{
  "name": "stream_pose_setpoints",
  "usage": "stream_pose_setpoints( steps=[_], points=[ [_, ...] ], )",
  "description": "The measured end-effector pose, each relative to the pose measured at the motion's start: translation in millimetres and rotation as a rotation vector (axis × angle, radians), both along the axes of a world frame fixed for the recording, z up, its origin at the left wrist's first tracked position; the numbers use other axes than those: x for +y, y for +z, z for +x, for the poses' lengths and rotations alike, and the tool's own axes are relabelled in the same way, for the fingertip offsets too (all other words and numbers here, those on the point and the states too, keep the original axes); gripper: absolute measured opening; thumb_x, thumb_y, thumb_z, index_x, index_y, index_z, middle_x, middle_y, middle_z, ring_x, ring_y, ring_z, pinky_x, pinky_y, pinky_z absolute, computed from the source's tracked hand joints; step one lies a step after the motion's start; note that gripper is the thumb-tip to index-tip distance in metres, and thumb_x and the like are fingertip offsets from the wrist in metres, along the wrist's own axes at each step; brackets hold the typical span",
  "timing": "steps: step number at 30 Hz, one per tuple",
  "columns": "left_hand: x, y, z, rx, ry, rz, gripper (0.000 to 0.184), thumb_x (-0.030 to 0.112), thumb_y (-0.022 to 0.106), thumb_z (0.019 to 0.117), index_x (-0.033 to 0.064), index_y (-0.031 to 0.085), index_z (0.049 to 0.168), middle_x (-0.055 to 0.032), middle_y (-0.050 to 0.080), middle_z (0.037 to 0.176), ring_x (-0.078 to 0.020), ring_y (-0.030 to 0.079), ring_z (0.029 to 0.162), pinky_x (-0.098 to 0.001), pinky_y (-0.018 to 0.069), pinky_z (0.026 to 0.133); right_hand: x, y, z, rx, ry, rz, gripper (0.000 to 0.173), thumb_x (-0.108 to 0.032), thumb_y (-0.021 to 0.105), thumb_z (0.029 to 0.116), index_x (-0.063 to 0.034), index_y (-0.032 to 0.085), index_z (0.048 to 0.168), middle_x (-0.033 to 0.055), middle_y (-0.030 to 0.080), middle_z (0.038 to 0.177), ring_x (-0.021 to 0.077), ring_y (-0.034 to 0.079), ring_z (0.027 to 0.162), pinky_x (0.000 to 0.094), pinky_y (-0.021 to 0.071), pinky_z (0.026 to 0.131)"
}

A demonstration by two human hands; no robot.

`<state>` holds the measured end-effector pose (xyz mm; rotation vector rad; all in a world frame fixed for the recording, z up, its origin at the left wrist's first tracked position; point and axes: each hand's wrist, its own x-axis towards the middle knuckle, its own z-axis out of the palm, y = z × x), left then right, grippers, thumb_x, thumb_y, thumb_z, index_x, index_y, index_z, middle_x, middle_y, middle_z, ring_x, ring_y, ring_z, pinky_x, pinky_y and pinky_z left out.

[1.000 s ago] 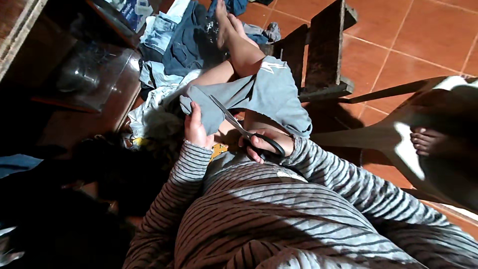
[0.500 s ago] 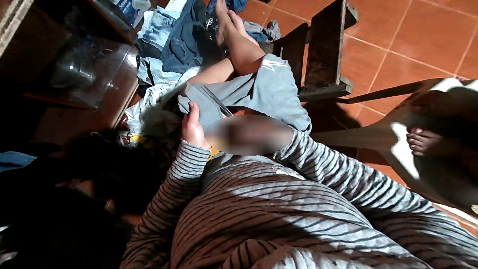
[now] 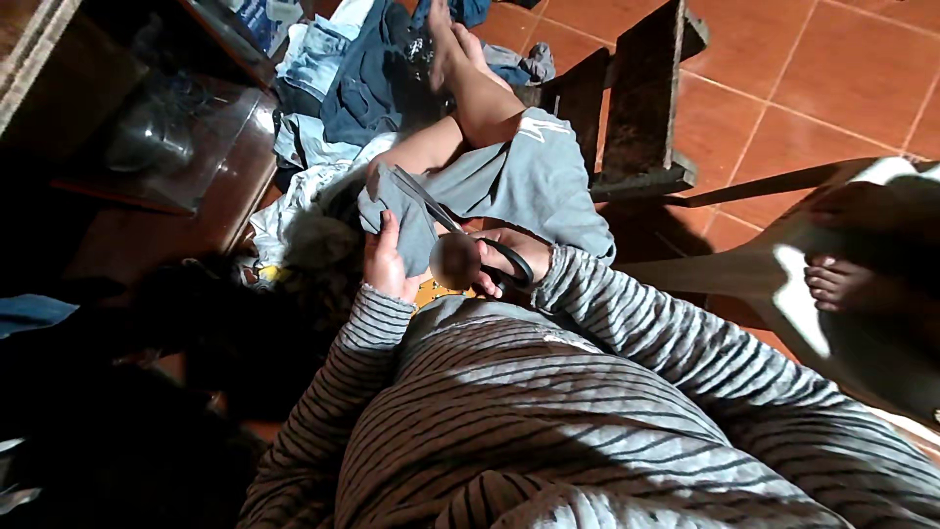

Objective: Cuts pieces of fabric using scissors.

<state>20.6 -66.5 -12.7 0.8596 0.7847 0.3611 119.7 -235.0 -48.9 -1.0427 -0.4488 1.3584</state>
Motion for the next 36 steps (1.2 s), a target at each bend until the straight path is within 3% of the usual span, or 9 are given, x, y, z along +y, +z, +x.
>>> stream_pose_setpoints(
  steps=[8,15,19,23,25,28,30,33,36],
  points=[
    [0.0,-2.5,-8.5,-0.022,-0.038,-0.04,0.037,0.033,0.035,0.1124,0.0155,0.044,0.143,-0.0069,0.065,0.123,-0.0188,0.067,0.111,-0.0405,0.0579,0.093,1.5,7.8,1.7,-0.039,0.029,-0.017,0.043,-0.054,0.067,0.0912,-0.0118,0.06,0.096,-0.0029,0.064,0.063,0.0074,0.064,0.052,0.0217,0.0555,0.05],
    [-0.1,-2.5,-16.1,-0.014,-0.043,-0.035,0.036,0.031,0.034,0.1127,0.0144,0.047,0.142,-0.0075,0.066,0.123,-0.0196,0.066,0.113,-0.0422,0.0575,0.094,13.7,-9.8,4.1,0.007,0.009,0.054,0.036,-0.049,0.066,0.0968,-0.013,0.066,0.099,-0.0017,0.064,0.064,0.0074,0.063,0.052,0.023,0.0544,0.048],
    [1.9,0.5,-19.0,-0.012,-0.044,-0.014,0.032,0.031,0.033,0.1127,0.0136,0.052,0.132,-0.0045,0.069,0.113,-0.0156,0.069,0.102,-0.0377,0.0596,0.087,16.5,10.7,4.8,-0.066,0.047,-0.009,0.033,-0.044,0.064,0.0952,-0.0115,0.06,0.093,-0.0043,0.061,0.059,0.0053,0.06,0.047,0.0205,0.0525,0.047],
    [4.7,2.5,-23.5,0.006,-0.043,0.023,0.029,0.028,0.035,0.1125,0.0132,0.055,0.127,-0.0031,0.07,0.105,-0.0137,0.071,0.095,-0.0355,0.0613,0.082,15.2,13.7,4.0,-0.053,0.068,-0.016,0.033,-0.041,0.064,0.0949,-0.0091,0.06,0.097,-0.0038,0.061,0.06,0.0061,0.061,0.048,0.0208,0.0541,0.048],
    [9.4,3.0,-28.1,-0.027,-0.066,0.053,0.028,0.026,0.037,0.1116,0.011,0.057,0.124,-0.0039,0.072,0.103,-0.0147,0.071,0.094,-0.0372,0.0616,0.083,14.9,12.2,3.6,-0.05,0.062,0.014,0.038,-0.048,0.066,0.0931,-0.0104,0.059,0.099,-0.0037,0.064,0.063,0.0069,0.063,0.051,0.0213,0.0552,0.049],
    [20.4,8.1,-38.5,-0.156,-0.161,0.142,0.021,0.014,0.047,0.1043,0.0113,0.059,0.121,-0.0022,0.074,0.101,-0.0143,0.072,0.093,-0.0377,0.062,0.084,14.1,11.0,1.9,-0.105,-0.037,0.06,0.054,-0.06,0.071,0.0869,-0.0118,0.058,0.108,-0.0043,0.068,0.072,0.0071,0.066,0.059,0.0222,0.0566,0.055],
    [27.1,11.9,-45.2,-0.252,-0.275,0.204,0.023,0.006,0.058,0.0946,0.0143,0.062,0.116,0.0006,0.076,0.099,-0.0115,0.074,0.089,-0.0344,0.063,0.081,14.8,17.8,0.8,-0.233,-0.161,0.011,0.062,-0.059,0.075,0.082,-0.0098,0.058,0.116,-0.0051,0.07,0.082,0.0048,0.066,0.067,0.0225,0.057,0.06],
    [30.1,15.3,-49.0,-0.363,-0.436,0.316,0.032,-0.001,0.07,0.0843,0.0182,0.07,0.11,0.0046,0.077,0.098,-0.0065,0.073,0.087,-0.0295,0.0628,0.08,19.6,30.3,-1.4,-0.384,-0.341,0.052,0.057,-0.043,0.08,0.0798,-0.0095,0.056,0.12,-0.0082,0.07,0.097,-0.0005,0.065,0.087,0.0198,0.0555,0.077],
    [27.3,16.2,-48.5,-0.379,-0.504,0.41,0.042,-0.008,0.069,0.0792,0.0143,0.067,0.115,0.0055,0.076,0.102,-0.0062,0.073,0.093,-0.0305,0.0623,0.085,24.8,45.6,-3.4,-0.368,-0.406,0.192,0.05,-0.023,0.079,0.0818,-0.0097,0.05,0.121,-0.0058,0.074,0.097,0.0021,0.069,0.089,0.0207,0.0568,0.078]
  ],
)
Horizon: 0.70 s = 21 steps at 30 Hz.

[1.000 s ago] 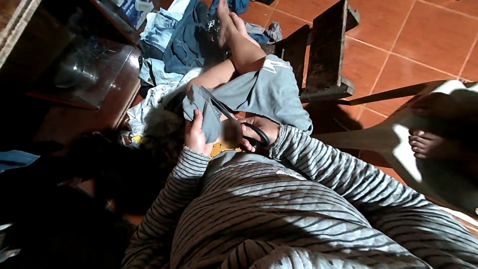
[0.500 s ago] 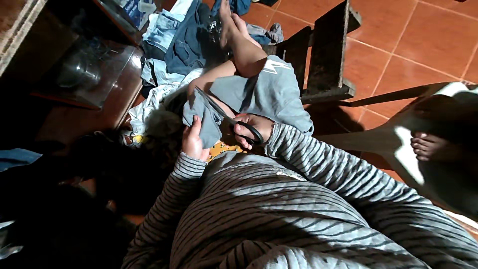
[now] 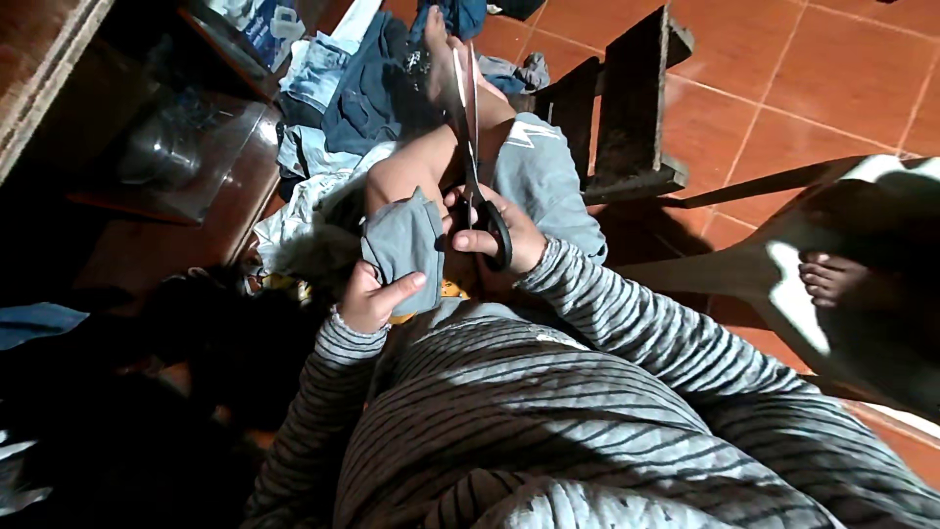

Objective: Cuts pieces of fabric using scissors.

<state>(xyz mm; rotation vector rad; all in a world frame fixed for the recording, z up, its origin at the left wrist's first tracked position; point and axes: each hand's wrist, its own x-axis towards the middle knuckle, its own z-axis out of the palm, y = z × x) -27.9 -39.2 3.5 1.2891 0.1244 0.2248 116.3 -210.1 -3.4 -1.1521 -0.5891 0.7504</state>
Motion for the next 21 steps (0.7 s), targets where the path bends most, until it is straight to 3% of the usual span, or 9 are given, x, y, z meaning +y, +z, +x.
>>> stream_pose_setpoints(
  steps=[5,9,12,13,17,21],
  points=[
    [-1.6,4.1,0.6,-0.026,-0.071,0.148,0.049,-0.01,0.069,0.079,0.008,0.062,0.124,0.0051,0.074,0.107,-0.0068,0.071,0.1,-0.0316,0.0614,0.089,3.2,19.1,-0.8,-0.031,-0.059,0.049,0.048,-0.003,0.073,0.0823,-0.0041,0.05,0.125,-0.0024,0.071,0.092,0.0042,0.067,0.079,0.0205,0.057,0.068],
    [-3.3,9.9,-0.1,-0.031,-0.132,0.158,0.045,-0.005,0.072,0.0824,0.0082,0.063,0.124,0.0049,0.074,0.109,-0.0068,0.071,0.1,-0.0313,0.0611,0.09,7.9,20.9,7.3,-0.055,-0.143,0.007,0.046,-0.009,0.074,0.0812,-0.0034,0.054,0.122,-0.0037,0.067,0.084,0.0039,0.063,0.071,0.0218,0.0547,0.063],
    [-1.4,13.7,-0.3,0.085,-0.164,0.043,0.029,-0.002,0.075,0.0819,0.0111,0.071,0.107,0.0033,0.077,0.096,-0.0076,0.073,0.088,-0.0311,0.0631,0.082,13.5,26.2,14.1,0.027,-0.245,-0.014,0.043,-0.009,0.073,0.0831,-0.0053,0.054,0.121,-0.0035,0.067,0.083,0.0051,0.064,0.069,0.0234,0.0562,0.062],
    [0.8,15.0,-0.4,0.11,-0.221,0.005,0.028,0.001,0.076,0.0818,0.0118,0.072,0.107,0.0026,0.077,0.096,-0.0079,0.074,0.087,-0.0307,0.063,0.082,15.8,27.4,16.0,0.057,-0.274,-0.006,0.042,-0.007,0.072,0.0842,-0.0057,0.053,0.121,-0.0029,0.068,0.082,0.0056,0.065,0.067,0.0237,0.0566,0.06],
    [4.5,15.6,1.1,-0.016,-0.406,-0.139,0.039,0.02,0.082,0.0855,0.0189,0.07,0.123,0.002,0.076,0.111,-0.0087,0.072,0.097,-0.0301,0.0608,0.089,22.8,23.1,18.3,0.11,-0.318,-0.025,0.04,-0.005,0.072,0.0848,-0.0056,0.052,0.12,-0.002,0.068,0.082,0.006,0.065,0.067,0.0239,0.0572,0.061],
    [-3.1,22.2,-0.3,-0.087,-0.229,-0.194,0.037,0.018,0.082,0.086,0.0203,0.071,0.121,0.0021,0.075,0.111,-0.0099,0.071,0.099,-0.0338,0.0608,0.089,19.7,11.6,16.5,0.187,-0.261,-0.149,0.039,-0.01,0.07,0.0872,-0.0041,0.054,0.123,0.0025,0.065,0.086,0.0096,0.064,0.069,0.0279,0.057,0.063]
  ],
)
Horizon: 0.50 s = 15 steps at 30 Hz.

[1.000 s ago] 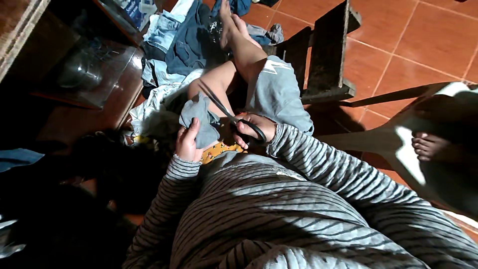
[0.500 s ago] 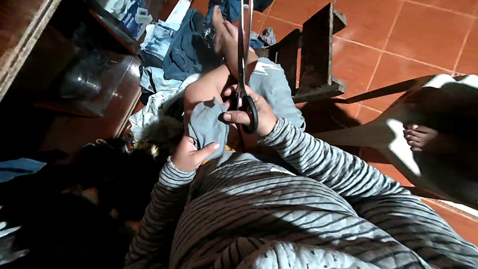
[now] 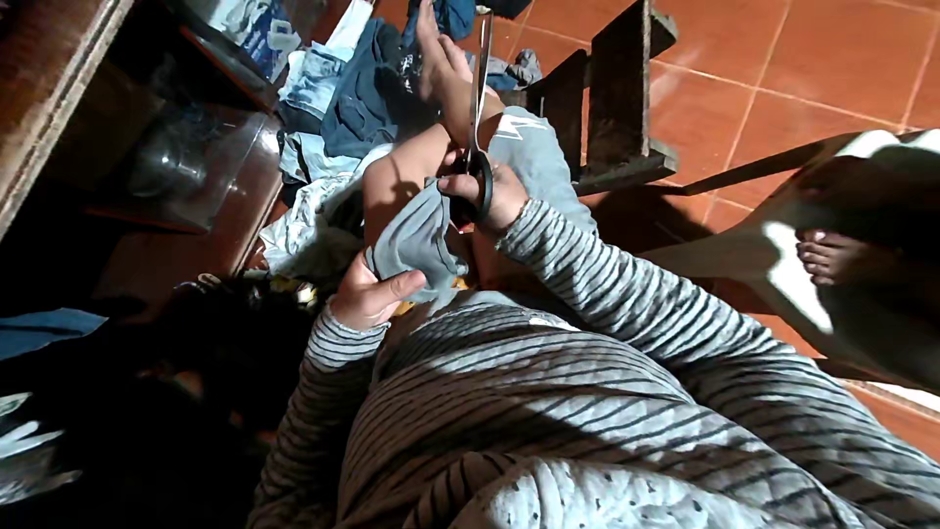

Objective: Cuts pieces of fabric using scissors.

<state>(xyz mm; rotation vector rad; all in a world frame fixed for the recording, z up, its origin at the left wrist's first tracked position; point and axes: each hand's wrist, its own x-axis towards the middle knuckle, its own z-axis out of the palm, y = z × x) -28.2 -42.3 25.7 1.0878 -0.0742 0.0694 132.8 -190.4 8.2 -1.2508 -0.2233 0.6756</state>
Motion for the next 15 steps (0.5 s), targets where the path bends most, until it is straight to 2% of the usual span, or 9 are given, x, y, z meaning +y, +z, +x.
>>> stream_pose_setpoints(
  steps=[2,4,6,8,9,12,15],
  points=[
    [-3.0,6.8,-0.7,0.01,0.099,-0.034,0.04,0.017,0.082,0.0852,0.0206,0.068,0.122,0.0015,0.074,0.112,-0.0111,0.072,0.101,-0.0351,0.0612,0.089,-8.0,-3.5,-2.7,-0.012,0.072,-0.061,0.035,-0.02,0.064,0.0946,-0.0038,0.054,0.124,0.0025,0.068,0.085,0.0099,0.066,0.068,0.0285,0.0585,0.063],
    [-5.7,15.2,-1.2,0.052,0.21,-0.07,0.044,0.017,0.087,0.0794,0.0205,0.068,0.12,0.0008,0.075,0.109,-0.0123,0.073,0.099,-0.0361,0.0622,0.087,-20.7,-15.2,-4.0,-0.127,0.158,-0.089,0.041,-0.035,0.058,0.0978,-0.0049,0.056,0.125,0.0005,0.07,0.09,0.0072,0.065,0.072,0.027,0.056,0.065],
    [-5.5,20.5,-1.0,0.083,0.291,-0.072,0.052,0.014,0.089,0.0752,0.0188,0.064,0.12,-0.0005,0.075,0.108,-0.0139,0.073,0.098,-0.0373,0.0629,0.086,-35.6,-28.9,-5.2,-0.278,0.254,-0.023,0.052,-0.048,0.059,0.0961,-0.0061,0.056,0.127,-0.0036,0.066,0.096,0.0028,0.062,0.079,0.0236,0.0543,0.07],
    [-3.4,21.1,0.5,0.079,0.334,-0.038,0.057,0.009,0.088,0.075,0.0154,0.06,0.125,-0.0024,0.074,0.111,-0.0158,0.072,0.101,-0.0386,0.0622,0.089,-50.3,-34.1,-7.6,-0.387,0.356,0.037,0.069,-0.064,0.062,0.0907,-0.0054,0.059,0.127,-0.0029,0.066,0.106,0.0015,0.061,0.088,0.0223,0.0535,0.076],
    [-2.1,20.4,1.0,0.07,0.345,-0.013,0.058,0.007,0.087,0.0757,0.0134,0.06,0.126,-0.0038,0.073,0.113,-0.017,0.072,0.103,-0.0393,0.0617,0.09,-56.6,-33.7,-8.9,-0.425,0.41,0.061,0.073,-0.068,0.063,0.0885,-0.0054,0.06,0.126,-0.0025,0.067,0.109,0.0014,0.062,0.092,0.0219,0.0537,0.078],
    [0.2,20.5,1.6,0.052,0.39,0.094,0.063,0.0,0.086,0.0749,0.0075,0.057,0.13,-0.0063,0.071,0.117,-0.0184,0.07,0.106,-0.0393,0.0602,0.094,-71.0,-33.2,-11.6,-0.437,0.555,0.136,0.074,-0.067,0.068,0.0864,-0.0043,0.061,0.126,-0.0034,0.067,0.098,0.0012,0.062,0.083,0.0202,0.0538,0.071],
    [3.4,29.7,-0.2,0.102,0.455,0.144,0.066,-0.004,0.083,0.0709,0.0095,0.054,0.128,-0.0023,0.072,0.112,-0.0148,0.071,0.103,-0.0367,0.061,0.092,-82.8,-34.2,-12.5,-0.43,0.605,0.09,0.076,-0.066,0.07,0.0856,-0.0031,0.062,0.127,-0.0058,0.069,0.097,-0.0016,0.063,0.083,0.0189,0.0551,0.073]
  ],
)
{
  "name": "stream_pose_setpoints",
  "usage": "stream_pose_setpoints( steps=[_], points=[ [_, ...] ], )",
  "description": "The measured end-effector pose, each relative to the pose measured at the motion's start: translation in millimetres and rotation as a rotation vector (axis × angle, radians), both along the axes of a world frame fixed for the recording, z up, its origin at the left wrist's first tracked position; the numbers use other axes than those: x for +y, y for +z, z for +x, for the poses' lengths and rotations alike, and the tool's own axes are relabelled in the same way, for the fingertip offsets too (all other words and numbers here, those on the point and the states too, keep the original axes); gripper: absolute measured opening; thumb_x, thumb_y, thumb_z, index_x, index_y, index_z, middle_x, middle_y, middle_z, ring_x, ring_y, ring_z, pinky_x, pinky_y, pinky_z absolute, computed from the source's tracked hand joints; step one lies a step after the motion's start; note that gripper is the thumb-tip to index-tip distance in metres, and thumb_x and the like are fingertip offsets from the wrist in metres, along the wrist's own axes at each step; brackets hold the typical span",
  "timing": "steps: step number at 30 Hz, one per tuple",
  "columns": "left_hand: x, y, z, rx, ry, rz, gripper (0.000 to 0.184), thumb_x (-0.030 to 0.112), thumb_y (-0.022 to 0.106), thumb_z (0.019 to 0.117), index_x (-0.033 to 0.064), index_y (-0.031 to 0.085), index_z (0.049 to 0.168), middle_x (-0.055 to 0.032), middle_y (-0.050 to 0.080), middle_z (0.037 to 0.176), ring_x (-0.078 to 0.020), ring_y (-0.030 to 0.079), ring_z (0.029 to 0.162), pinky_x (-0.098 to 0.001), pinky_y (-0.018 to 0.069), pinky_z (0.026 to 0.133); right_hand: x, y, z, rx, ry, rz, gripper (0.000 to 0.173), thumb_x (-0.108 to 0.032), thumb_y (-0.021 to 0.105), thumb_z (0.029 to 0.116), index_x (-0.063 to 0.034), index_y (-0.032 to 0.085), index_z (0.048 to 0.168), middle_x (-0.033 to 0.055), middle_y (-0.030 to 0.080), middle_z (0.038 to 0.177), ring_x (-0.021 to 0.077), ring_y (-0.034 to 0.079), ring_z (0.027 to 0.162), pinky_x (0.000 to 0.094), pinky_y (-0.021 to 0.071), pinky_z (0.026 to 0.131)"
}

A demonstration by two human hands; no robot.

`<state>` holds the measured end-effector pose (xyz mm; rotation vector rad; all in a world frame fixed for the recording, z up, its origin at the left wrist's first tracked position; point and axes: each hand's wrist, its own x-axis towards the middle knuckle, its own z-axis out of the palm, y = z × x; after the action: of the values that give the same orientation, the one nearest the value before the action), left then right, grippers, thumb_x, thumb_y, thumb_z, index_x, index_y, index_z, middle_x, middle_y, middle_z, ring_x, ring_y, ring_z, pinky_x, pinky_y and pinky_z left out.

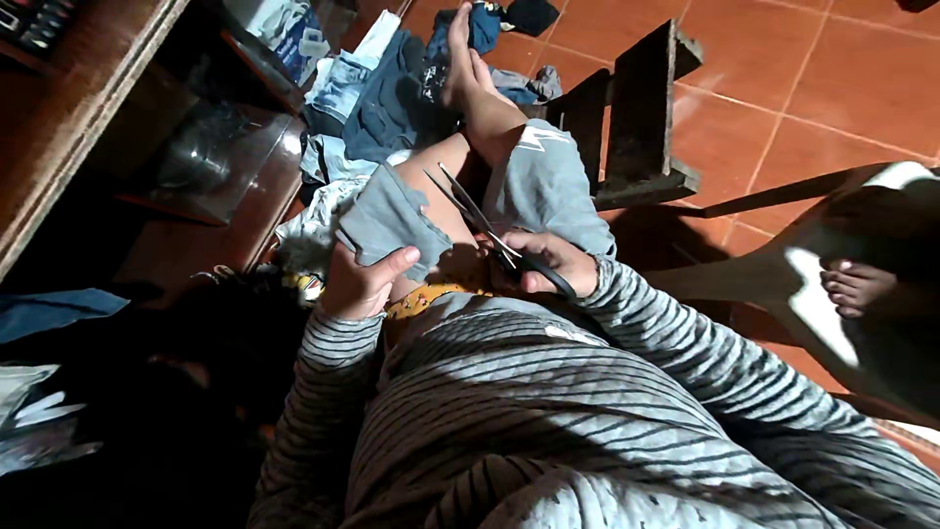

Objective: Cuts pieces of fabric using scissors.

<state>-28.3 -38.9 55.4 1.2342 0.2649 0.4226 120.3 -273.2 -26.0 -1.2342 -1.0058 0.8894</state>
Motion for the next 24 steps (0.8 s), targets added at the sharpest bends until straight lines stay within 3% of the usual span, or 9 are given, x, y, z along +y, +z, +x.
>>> stream_pose_setpoints(
  steps=[2,4,7,9,11,14,17,20,24],
  points=[
    [5.0,3.7,-3.1,-0.037,-0.003,-0.131,0.051,0.001,0.082,0.075,0.0156,0.062,0.119,-0.0002,0.074,0.107,-0.0128,0.072,0.098,-0.0357,0.0624,0.087,-2.2,0.5,-1.7,0.0,-0.051,-0.015,0.077,-0.066,0.072,0.0843,-0.0027,0.062,0.126,-0.0061,0.069,0.096,-0.0017,0.063,0.083,0.0194,0.0557,0.075],
    [12.9,-7.3,-2.7,-0.144,-0.105,-0.312,0.044,0.034,0.081,0.0843,0.022,0.068,0.124,0.001,0.072,0.119,-0.0142,0.07,0.108,-0.0375,0.0602,0.091,0.2,1.5,-3.5,0.003,-0.114,0.018,0.075,-0.066,0.071,0.0847,-0.004,0.062,0.125,-0.0057,0.069,0.098,-0.001,0.063,0.083,0.0197,0.055,0.073],
    [8.2,-17.7,10.7,-0.136,-0.271,-0.423,0.083,0.067,0.072,0.0808,0.0192,0.054,0.146,-0.0046,0.061,0.142,-0.0238,0.061,0.128,-0.0439,0.0531,0.105,6.8,4.7,-3.7,-0.01,-0.178,0.061,0.072,-0.067,0.068,0.0862,-0.0054,0.063,0.124,-0.0034,0.069,0.111,-0.0002,0.064,0.089,0.0202,0.055,0.076],
    [3.7,-17.1,11.3,-0.092,-0.3,-0.396,0.069,0.058,0.069,0.0897,0.0154,0.058,0.142,-0.0048,0.065,0.137,-0.0215,0.064,0.124,-0.0404,0.0537,0.105,9.0,3.8,-2.2,-0.013,-0.162,0.094,0.069,-0.064,0.068,0.0879,-0.0052,0.063,0.125,-0.0024,0.069,0.112,0.0007,0.064,0.09,0.0208,0.0552,0.077],
    [6.2,-10.1,8.2,-0.048,-0.269,-0.308,0.043,0.029,0.057,0.1036,0.0095,0.057,0.142,-0.0073,0.066,0.137,-0.0217,0.065,0.125,-0.0395,0.0533,0.106,7.3,1.7,-3.5,-0.01,-0.116,0.084,0.071,-0.062,0.069,0.0883,-0.0029,0.062,0.126,-0.0021,0.069,0.105,0.001,0.064,0.086,0.021,0.0558,0.075],
    [9.6,3.3,9.5,0.074,-0.169,-0.03,0.039,0.003,0.047,0.1008,0.0023,0.058,0.138,-0.0069,0.068,0.128,-0.0178,0.068,0.112,-0.0375,0.0573,0.099,4.4,-3.0,-3.8,-0.01,-0.053,-0.004,0.072,-0.062,0.073,0.0855,-0.0028,0.062,0.125,-0.0023,0.068,0.094,0.0026,0.063,0.08,0.0229,0.0564,0.071],
    [13.7,0.8,11.8,0.089,-0.153,0.248,0.038,-0.005,0.056,0.0956,-0.0034,0.06,0.133,-0.0059,0.07,0.123,-0.0113,0.069,0.107,-0.032,0.0582,0.095,1.6,-3.5,-4.1,-0.023,-0.032,-0.031,0.071,-0.062,0.072,0.0859,-0.0033,0.062,0.125,-0.0047,0.068,0.094,0.0,0.063,0.081,0.0209,0.0555,0.073],
    [18.6,0.9,13.9,0.105,-0.175,0.286,0.033,-0.006,0.07,0.0848,0.0002,0.065,0.117,-0.0019,0.075,0.105,-0.0088,0.072,0.097,-0.0307,0.0611,0.091,-3.1,-4.6,-2.6,0.055,0.018,-0.011,0.069,-0.061,0.073,0.0861,-0.0048,0.063,0.124,-0.0032,0.069,0.092,0.0032,0.064,0.079,0.0235,0.0564,0.071],
    [25.0,13.8,12.7,0.184,-0.167,0.281,0.022,-0.003,0.064,0.092,-0.0004,0.063,0.114,-0.0031,0.074,0.1,-0.0106,0.072,0.092,-0.0323,0.062,0.087,-21.1,-7.5,4.4,0.157,0.172,-0.023,0.06,-0.058,0.072,0.0889,-0.0082,0.064,0.122,-0.0034,0.069,0.1,0.0047,0.066,0.085,0.0241,0.0575,0.075]
  ],
)
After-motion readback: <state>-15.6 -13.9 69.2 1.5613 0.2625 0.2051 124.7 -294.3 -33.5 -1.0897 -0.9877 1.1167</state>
